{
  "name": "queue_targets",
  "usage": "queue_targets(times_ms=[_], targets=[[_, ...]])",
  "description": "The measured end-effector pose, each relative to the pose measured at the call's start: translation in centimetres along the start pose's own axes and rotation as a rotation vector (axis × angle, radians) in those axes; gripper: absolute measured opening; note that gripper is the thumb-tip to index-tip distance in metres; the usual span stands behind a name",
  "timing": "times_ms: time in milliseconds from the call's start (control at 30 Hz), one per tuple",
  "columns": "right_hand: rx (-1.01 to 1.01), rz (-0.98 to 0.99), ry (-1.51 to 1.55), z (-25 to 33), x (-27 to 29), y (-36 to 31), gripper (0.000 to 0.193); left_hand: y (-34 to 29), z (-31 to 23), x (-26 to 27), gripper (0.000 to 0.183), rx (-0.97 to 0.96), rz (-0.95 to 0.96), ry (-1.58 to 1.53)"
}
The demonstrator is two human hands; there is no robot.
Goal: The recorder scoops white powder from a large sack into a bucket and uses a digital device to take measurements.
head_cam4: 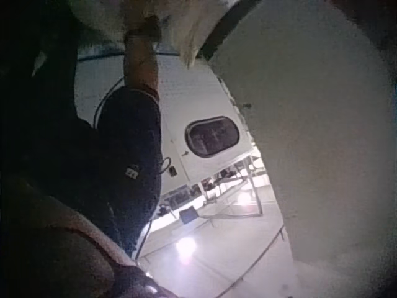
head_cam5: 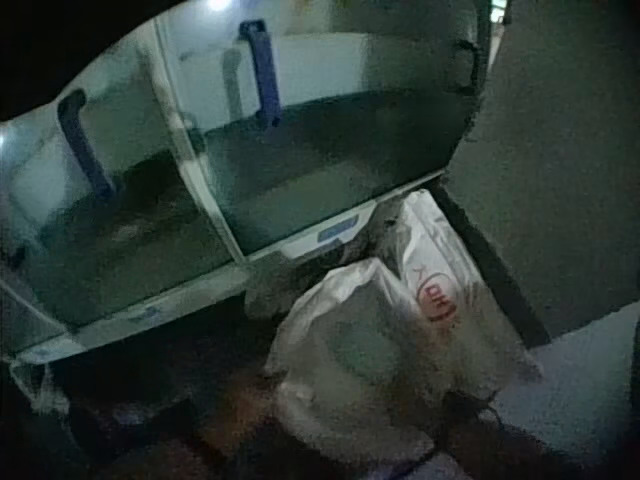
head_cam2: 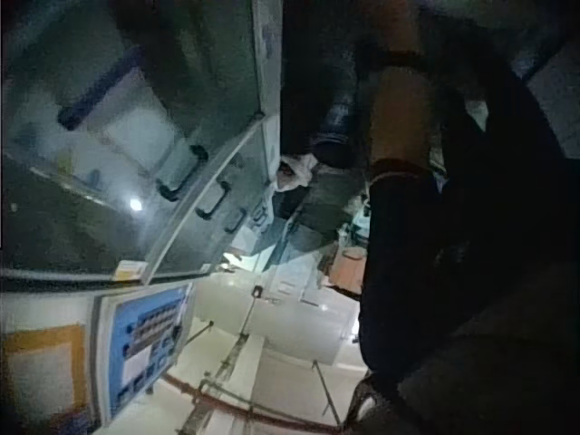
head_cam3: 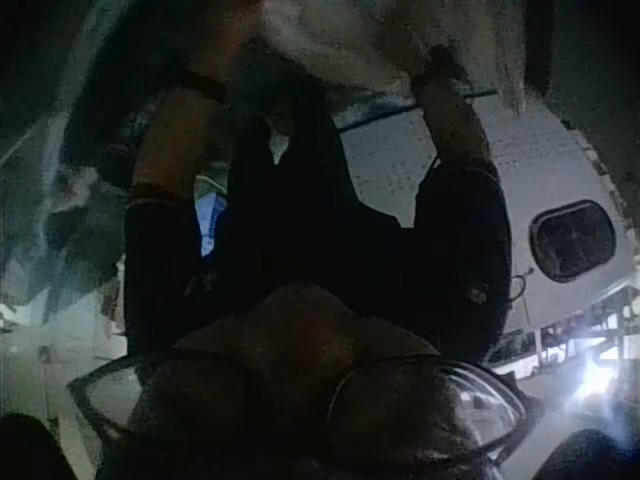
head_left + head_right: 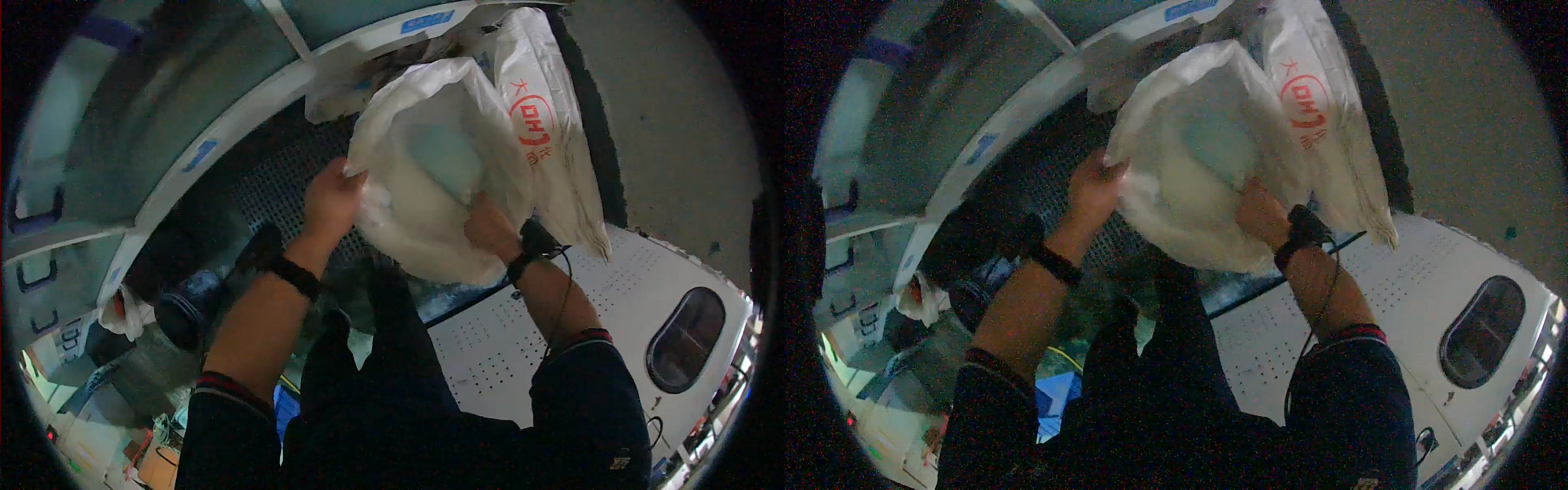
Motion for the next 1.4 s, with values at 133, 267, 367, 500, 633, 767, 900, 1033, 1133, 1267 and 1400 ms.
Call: queue_targets(times_ms=[133,267,367,500,633,767,900,1033,1133,1267,1400], targets=[[-0.576,0.537,0.309,-0.9,-0.5,1.4,0.057,0.2,0.8,-0.8,0.031,0.050,-0.036,-0.253],[-0.015,0.878,-0.141,2.2,-4.4,-1.2,0.060,0.4,-1.0,-1.1,0.029,0.010,-0.007,-0.122],[-0.655,0.552,0.435,-0.1,-2.8,-2.3,0.064,-0.3,-0.9,-1.4,0.033,0.028,-0.036,-0.179],[-0.715,0.900,0.622,3.2,-1.6,-1.0,0.062,0.1,1.0,-1.6,0.038,0.092,-0.016,-0.298],[-0.453,0.689,0.814,4.2,-1.2,-1.9,0.060,0.6,1.4,-2.6,0.039,0.097,-0.035,-0.143],[-0.644,0.934,0.876,5.2,2.5,-0.6,0.065,0.6,0.1,-2.7,0.039,0.141,0.038,-0.211],[-1.011,0.932,1.253,6.1,4.0,-2.8,0.063,0.2,0.4,-2.5,0.037,0.167,0.031,-0.135],[-0.409,0.730,1.229,5.0,2.7,-3.5,0.055,-1.0,-2.9,-2.3,0.031,0.213,0.066,0.012],[-1.033,0.813,1.755,5.7,2.4,-5.2,0.034,-1.3,-2.6,-1.2,0.032,0.159,0.094,-0.089],[-1.020,0.865,1.920,5.7,-0.8,-6.8,0.030,-2.3,-2.2,0.8,0.033,0.030,0.043,-0.164],[-1.056,0.794,1.909,6.9,0.9,-6.3,0.033,-6.8,0.3,6.0,0.033,0.019,-0.017,0.030]])
Point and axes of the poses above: each hand's wrist, its own y-axis towards the middle knuckle, its own x-axis out of the back of the hand, z = x × y, the point moved 9 cm from there along y, towards the middle knuckle, and after that the axes turned 4 degrees about z, right-handed, at the moved point
